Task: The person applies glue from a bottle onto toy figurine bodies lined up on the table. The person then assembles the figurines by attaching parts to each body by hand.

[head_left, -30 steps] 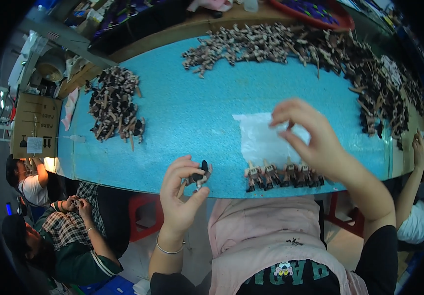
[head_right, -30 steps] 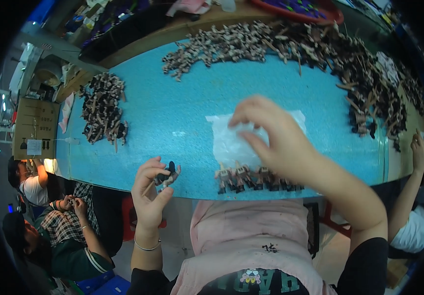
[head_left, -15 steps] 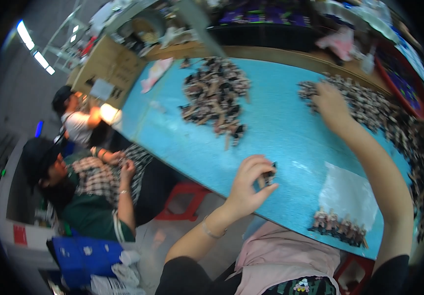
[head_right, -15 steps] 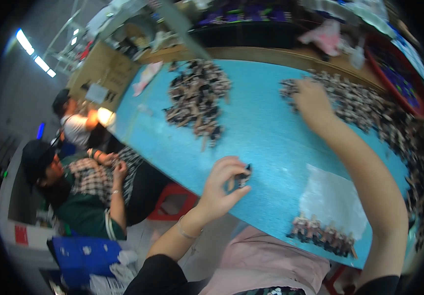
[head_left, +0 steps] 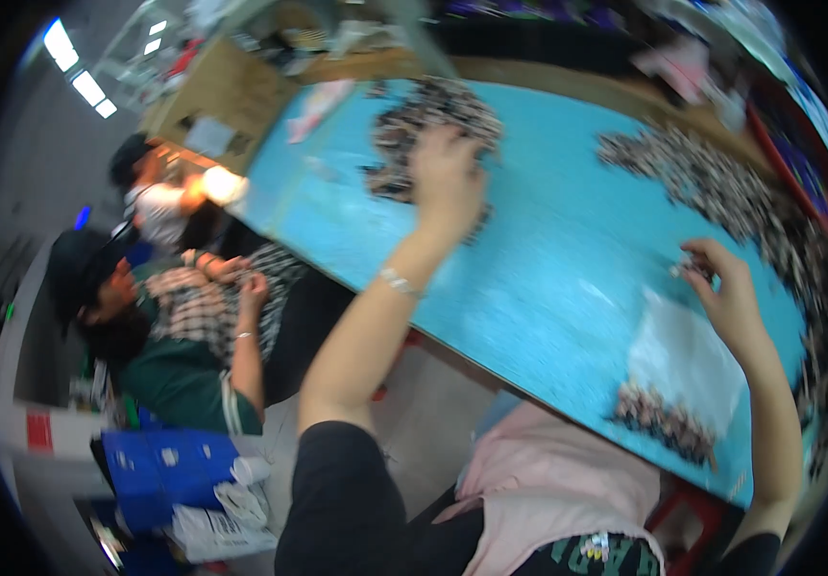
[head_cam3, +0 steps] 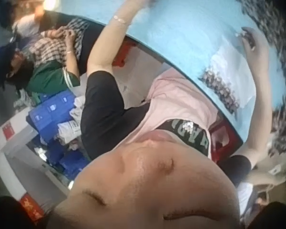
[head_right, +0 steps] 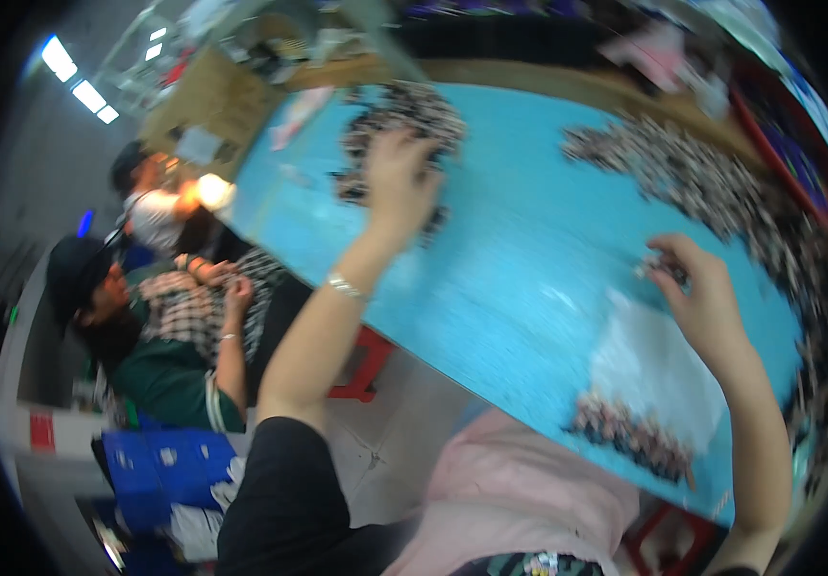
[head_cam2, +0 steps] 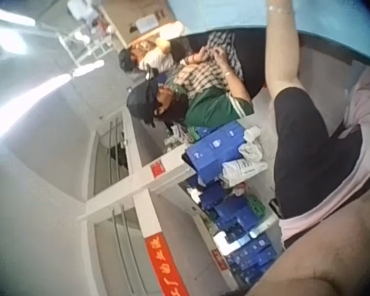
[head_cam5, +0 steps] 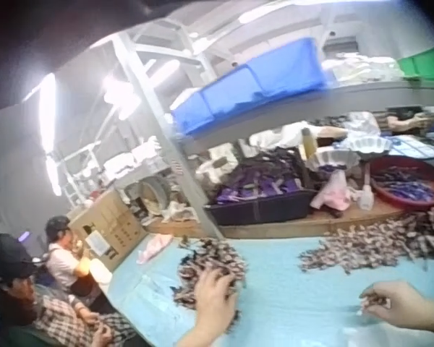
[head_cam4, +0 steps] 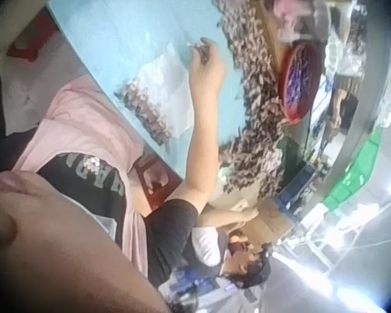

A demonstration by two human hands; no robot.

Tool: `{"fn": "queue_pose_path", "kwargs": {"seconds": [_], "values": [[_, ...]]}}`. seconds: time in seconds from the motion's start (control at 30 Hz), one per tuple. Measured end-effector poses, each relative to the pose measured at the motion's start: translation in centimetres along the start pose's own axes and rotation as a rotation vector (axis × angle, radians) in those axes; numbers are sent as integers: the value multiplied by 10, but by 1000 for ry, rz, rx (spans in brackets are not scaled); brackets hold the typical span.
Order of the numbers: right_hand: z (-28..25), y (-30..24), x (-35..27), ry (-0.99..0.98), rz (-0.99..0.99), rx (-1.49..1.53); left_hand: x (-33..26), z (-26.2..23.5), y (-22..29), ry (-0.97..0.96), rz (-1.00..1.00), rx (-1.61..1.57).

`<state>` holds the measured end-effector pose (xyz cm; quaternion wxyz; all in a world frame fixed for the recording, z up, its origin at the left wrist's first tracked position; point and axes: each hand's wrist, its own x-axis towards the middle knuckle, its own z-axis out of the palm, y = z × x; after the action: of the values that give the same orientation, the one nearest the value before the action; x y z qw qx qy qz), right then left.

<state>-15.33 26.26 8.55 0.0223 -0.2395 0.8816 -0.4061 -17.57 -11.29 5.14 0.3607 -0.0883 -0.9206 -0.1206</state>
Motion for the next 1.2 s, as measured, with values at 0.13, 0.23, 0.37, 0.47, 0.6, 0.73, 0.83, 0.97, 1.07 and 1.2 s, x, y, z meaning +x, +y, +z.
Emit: {"fn": "queue_pose_path", "kwargs": {"seconds": [0.13, 0.23, 0.37, 0.47, 0.6, 0.73, 0.83, 0.97, 1.07, 1.2], "values": [[-19, -1, -41, 19, 146, -31, -26, -43, 71, -145, 95, -90], [-27, 26, -63, 86, 135, -59, -66, -55, 136, -448, 174, -435], [-22, 13, -81, 74, 152, -47, -100, -72, 197, -746, 247, -724], [-14, 13, -91, 16, 115, -39, -115, -67, 210, -727, 266, -750], [-13, 15, -100, 4, 171, -124, -123, -59, 214, -684, 242, -739], [-13, 20, -105, 17, 154, -140, -125, -59, 213, -657, 237, -669], [-9, 17, -103, 18, 122, -210, -128, -57, 212, -637, 224, -648], [-13, 19, -103, 23, 170, -228, -129, -57, 209, -597, 210, -675], [-17, 22, -106, 90, 178, -157, -128, -61, 204, -608, 157, -739], [-19, 8, -121, 216, 304, 192, -127, -73, 192, -596, 57, -771]]}}
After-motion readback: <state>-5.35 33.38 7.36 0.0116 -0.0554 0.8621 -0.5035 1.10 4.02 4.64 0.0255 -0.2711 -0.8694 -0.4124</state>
